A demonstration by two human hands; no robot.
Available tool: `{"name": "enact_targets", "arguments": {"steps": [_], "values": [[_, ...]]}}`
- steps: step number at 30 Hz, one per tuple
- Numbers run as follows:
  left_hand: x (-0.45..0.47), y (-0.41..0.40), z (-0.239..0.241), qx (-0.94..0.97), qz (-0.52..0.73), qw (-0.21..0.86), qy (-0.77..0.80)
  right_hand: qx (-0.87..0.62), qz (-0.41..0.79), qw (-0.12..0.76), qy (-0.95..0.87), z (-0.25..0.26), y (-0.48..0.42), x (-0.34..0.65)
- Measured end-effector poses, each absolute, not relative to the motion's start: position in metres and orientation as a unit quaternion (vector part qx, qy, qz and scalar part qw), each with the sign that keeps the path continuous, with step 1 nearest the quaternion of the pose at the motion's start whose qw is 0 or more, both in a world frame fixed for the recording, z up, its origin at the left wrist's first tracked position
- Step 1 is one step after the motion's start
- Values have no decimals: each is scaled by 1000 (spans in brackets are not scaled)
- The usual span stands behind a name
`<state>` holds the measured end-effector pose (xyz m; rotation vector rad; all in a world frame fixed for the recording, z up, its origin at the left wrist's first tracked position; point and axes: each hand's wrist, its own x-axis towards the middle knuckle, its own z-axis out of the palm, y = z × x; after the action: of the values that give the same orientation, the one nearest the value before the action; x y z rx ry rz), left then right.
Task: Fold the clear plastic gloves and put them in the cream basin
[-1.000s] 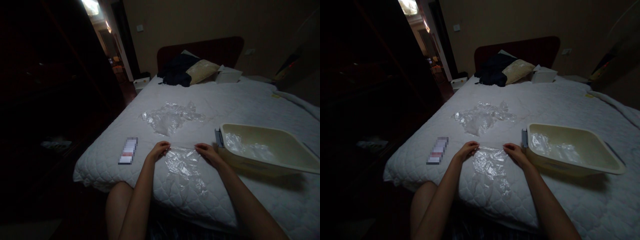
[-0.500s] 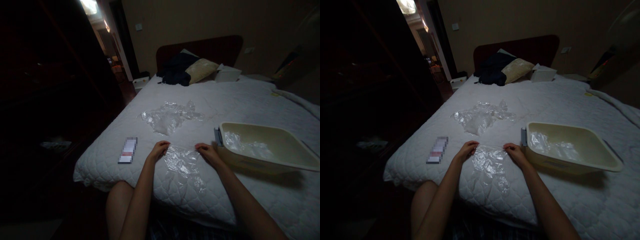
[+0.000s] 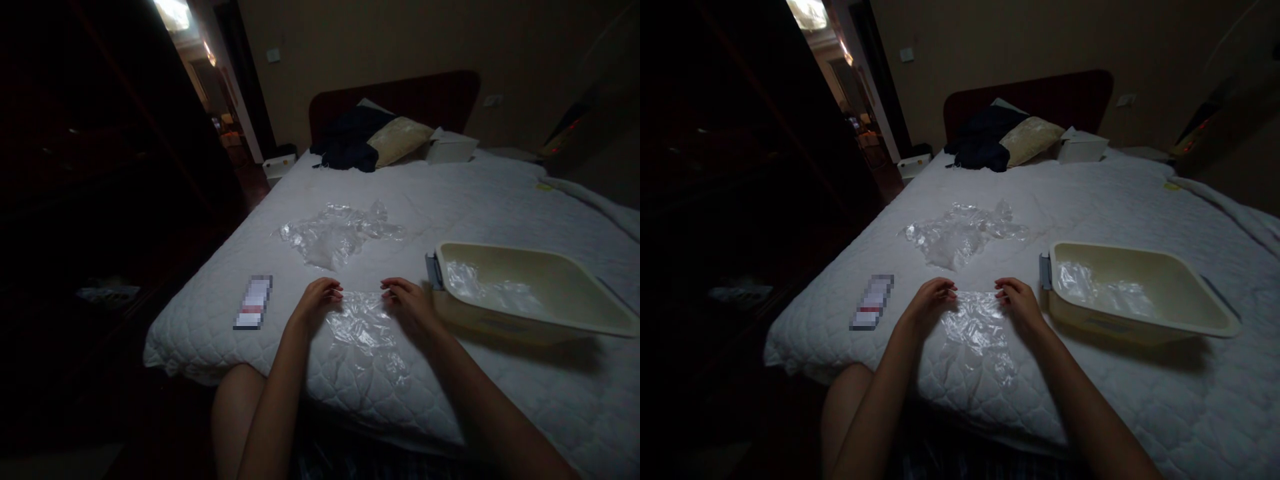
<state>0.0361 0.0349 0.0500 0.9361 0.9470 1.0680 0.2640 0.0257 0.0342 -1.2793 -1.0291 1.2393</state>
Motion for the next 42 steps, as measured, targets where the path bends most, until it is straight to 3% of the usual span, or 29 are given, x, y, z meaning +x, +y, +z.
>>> {"name": "enact_targets", "arguments": {"steps": [6,16,22,25,33,38,42], "values": [[51,44,45,342,372,743,439,-474,706,420,-318,41,28,235],[28,52,27,228,359,788,446,-485,725,439,-215,11,32,288],[11,52,31,266,363,753,480,-508,690,457,-240,11,27,309],[5,49,31,318,398,691,513,-529,646,467,-291,12,21,311],[21,48,20,464,415,590,515,-612,362,442,-546,9,26,305],[30,55,17,512,361,592,507,-600,307,328,-662,6,42,303],[31,59,19,581,290,532,543,-617,255,244,-703,6,48,300]]}}
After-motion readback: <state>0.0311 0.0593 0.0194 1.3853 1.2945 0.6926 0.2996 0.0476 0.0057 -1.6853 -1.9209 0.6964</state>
